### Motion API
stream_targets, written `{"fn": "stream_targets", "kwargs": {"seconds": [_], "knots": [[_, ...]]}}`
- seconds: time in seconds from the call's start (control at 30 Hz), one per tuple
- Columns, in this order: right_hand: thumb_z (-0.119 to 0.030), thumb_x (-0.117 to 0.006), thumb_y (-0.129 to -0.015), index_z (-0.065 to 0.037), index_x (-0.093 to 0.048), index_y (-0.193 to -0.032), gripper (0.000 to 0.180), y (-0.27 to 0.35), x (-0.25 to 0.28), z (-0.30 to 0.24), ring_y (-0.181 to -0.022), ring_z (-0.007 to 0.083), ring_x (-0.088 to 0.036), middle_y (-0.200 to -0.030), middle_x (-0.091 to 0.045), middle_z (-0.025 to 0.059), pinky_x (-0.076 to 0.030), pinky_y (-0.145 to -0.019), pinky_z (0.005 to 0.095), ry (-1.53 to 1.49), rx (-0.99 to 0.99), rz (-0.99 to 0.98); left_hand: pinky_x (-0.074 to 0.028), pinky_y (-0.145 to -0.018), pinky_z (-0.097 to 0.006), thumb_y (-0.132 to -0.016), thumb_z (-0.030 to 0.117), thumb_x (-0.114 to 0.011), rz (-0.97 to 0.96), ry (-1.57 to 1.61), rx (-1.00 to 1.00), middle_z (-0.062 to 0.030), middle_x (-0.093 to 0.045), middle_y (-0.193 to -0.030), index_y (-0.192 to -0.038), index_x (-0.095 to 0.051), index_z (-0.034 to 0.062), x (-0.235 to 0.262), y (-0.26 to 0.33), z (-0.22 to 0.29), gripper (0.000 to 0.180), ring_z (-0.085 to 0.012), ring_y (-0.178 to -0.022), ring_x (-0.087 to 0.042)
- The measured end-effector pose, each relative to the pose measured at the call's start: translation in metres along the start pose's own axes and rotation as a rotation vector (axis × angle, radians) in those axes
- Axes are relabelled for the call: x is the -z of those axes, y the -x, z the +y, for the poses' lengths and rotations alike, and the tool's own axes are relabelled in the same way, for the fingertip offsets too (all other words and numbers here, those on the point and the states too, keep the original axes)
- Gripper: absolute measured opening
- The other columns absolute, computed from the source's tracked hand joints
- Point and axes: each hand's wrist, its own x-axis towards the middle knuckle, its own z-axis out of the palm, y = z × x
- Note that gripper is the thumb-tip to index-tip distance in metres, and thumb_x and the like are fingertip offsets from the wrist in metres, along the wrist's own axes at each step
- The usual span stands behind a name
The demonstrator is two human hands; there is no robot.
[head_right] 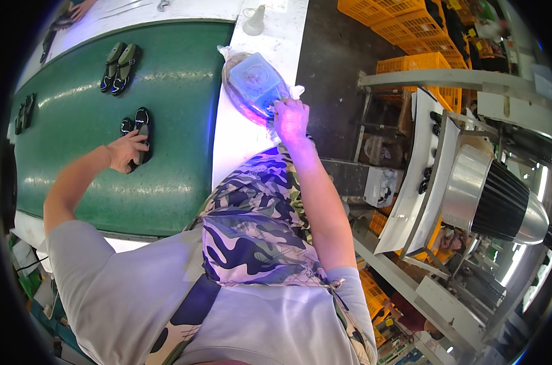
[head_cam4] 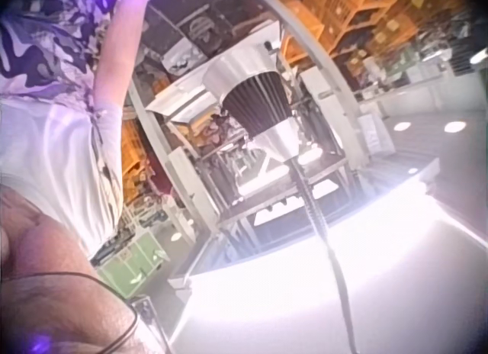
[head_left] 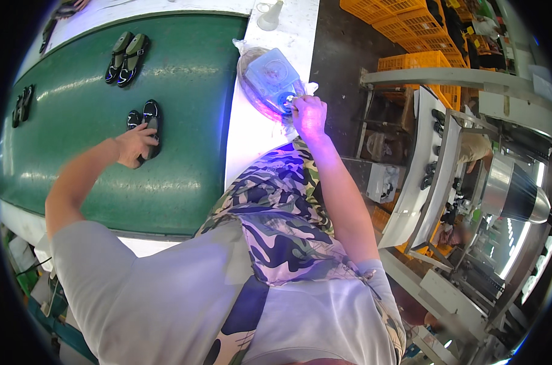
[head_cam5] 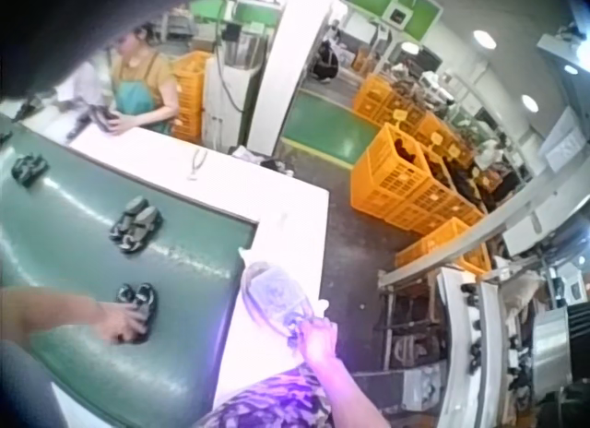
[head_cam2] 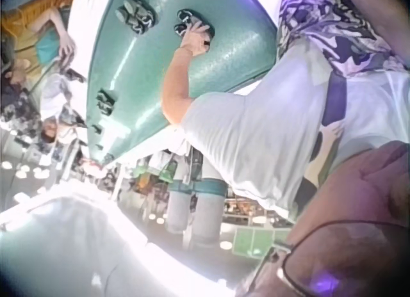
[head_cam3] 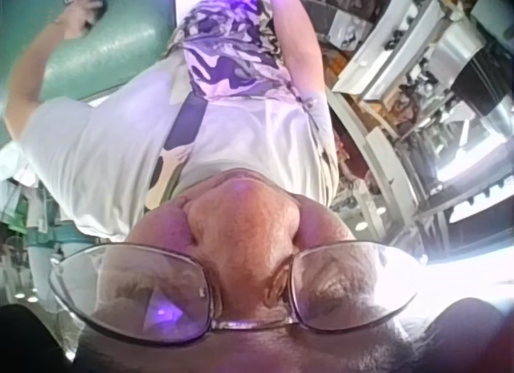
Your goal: Polishing or cleaning manufactured shoes on a factory production line.
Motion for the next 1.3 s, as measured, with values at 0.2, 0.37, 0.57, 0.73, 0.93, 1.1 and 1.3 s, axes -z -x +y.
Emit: {"fn": "stream_targets", "kwargs": {"seconds": [0.2, 0.37, 0.57, 0.73, 0.93, 1.1, 1.3], "knots": [[-0.011, -0.073, -0.072, -0.013, -0.072, -0.084, 0.012, -0.004, -0.008, -0.004, -0.088, 0.0255, -0.064, -0.086, -0.067, 0.0038, -0.043, -0.08, 0.0425, 0.003, 0.029, -0.008, -0.037, -0.115, -0.043, -0.067, 0.027, -0.087, 0.723, 0.561, 0.956, -0.0193, -0.039, -0.151, -0.143, -0.041, 0.0019, -0.072, -0.063, 0.02, 0.092, -0.0408, -0.138, -0.038], [-0.012, -0.071, -0.073, -0.013, -0.072, -0.083, 0.011, -0.002, 0.0, -0.005, -0.09, 0.0254, -0.064, -0.088, -0.068, 0.0041, -0.043, -0.082, 0.0428, 0.015, 0.095, 0.09, -0.042, -0.11, -0.044, -0.071, 0.023, -0.086, 0.732, 0.388, 1.156, -0.0151, -0.039, -0.149, -0.147, -0.035, 0.0031, -0.066, -0.103, 0.034, 0.093, -0.0353, -0.135, -0.041], [-0.018, -0.069, -0.077, -0.014, -0.074, -0.089, 0.014, 0.0, 0.0, -0.003, -0.089, 0.0301, -0.068, -0.089, -0.071, 0.0105, -0.048, -0.082, 0.0457, 0.001, -0.14, -0.167, -0.048, -0.104, -0.043, -0.068, 0.023, -0.088, 0.58, 0.232, 0.947, -0.0148, -0.039, -0.148, -0.151, -0.024, 0.0041, -0.044, -0.114, 0.075, 0.106, -0.0333, -0.132, -0.047], [-0.032, -0.064, -0.085, -0.014, -0.076, -0.098, 0.025, 0.005, 0.003, 0.008, -0.101, 0.0331, -0.07, -0.103, -0.074, 0.0122, -0.054, -0.09, 0.0429, -0.12, -0.789, -0.315, -0.057, -0.087, -0.045, -0.062, 0.036, -0.092, 0.346, 0.643, 1.106, -0.0233, -0.062, -0.125, -0.142, -0.042, -0.0033, -0.018, -0.104, 0.04, 0.102, -0.0396, -0.104, -0.068], [-0.02, -0.075, -0.076, -0.005, -0.073, -0.085, 0.018, 0.029, 0.012, 0.03, -0.073, 0.023, -0.068, -0.082, -0.072, 0.0106, -0.054, -0.071, 0.0362, -0.492, -0.868, -0.002, -0.053, -0.093, -0.046, -0.065, 0.026, -0.091, 0.708, 1.715, 0.786, -0.0138, -0.07, -0.111, -0.12, -0.063, -0.0034, -0.017, -0.11, 0.016, 0.069, -0.0276, -0.104, -0.067], [-0.004, -0.08, -0.076, -0.003, -0.067, -0.082, 0.014, 0.033, 0.05, 0.019, -0.067, 0.0101, -0.06, -0.076, -0.067, 0.0035, -0.049, -0.062, 0.027, -1.313, -0.968, 0.121, -0.051, -0.097, -0.038, -0.071, 0.012, -0.085, 1.388, 1.745, -0.049, -0.01, -0.069, -0.113, -0.119, -0.059, 0.001, 0.071, -0.149, 0.077, 0.055, -0.0246, -0.109, -0.065], [0.0, -0.08, -0.077, -0.005, -0.062, -0.081, 0.019, 0.019, 0.107, -0.032, -0.071, 0.006, -0.056, -0.077, -0.062, -0.0022, -0.047, -0.063, 0.024, -1.439, -0.569, 0.3, -0.054, -0.093, -0.037, -0.071, 0.004, -0.084, 1.718, 0.429, -0.317, -0.0165, -0.066, -0.117, -0.115, -0.058, -0.0008, 0.177, -0.138, 0.153, 0.051, -0.0307, -0.107, -0.067]]}}
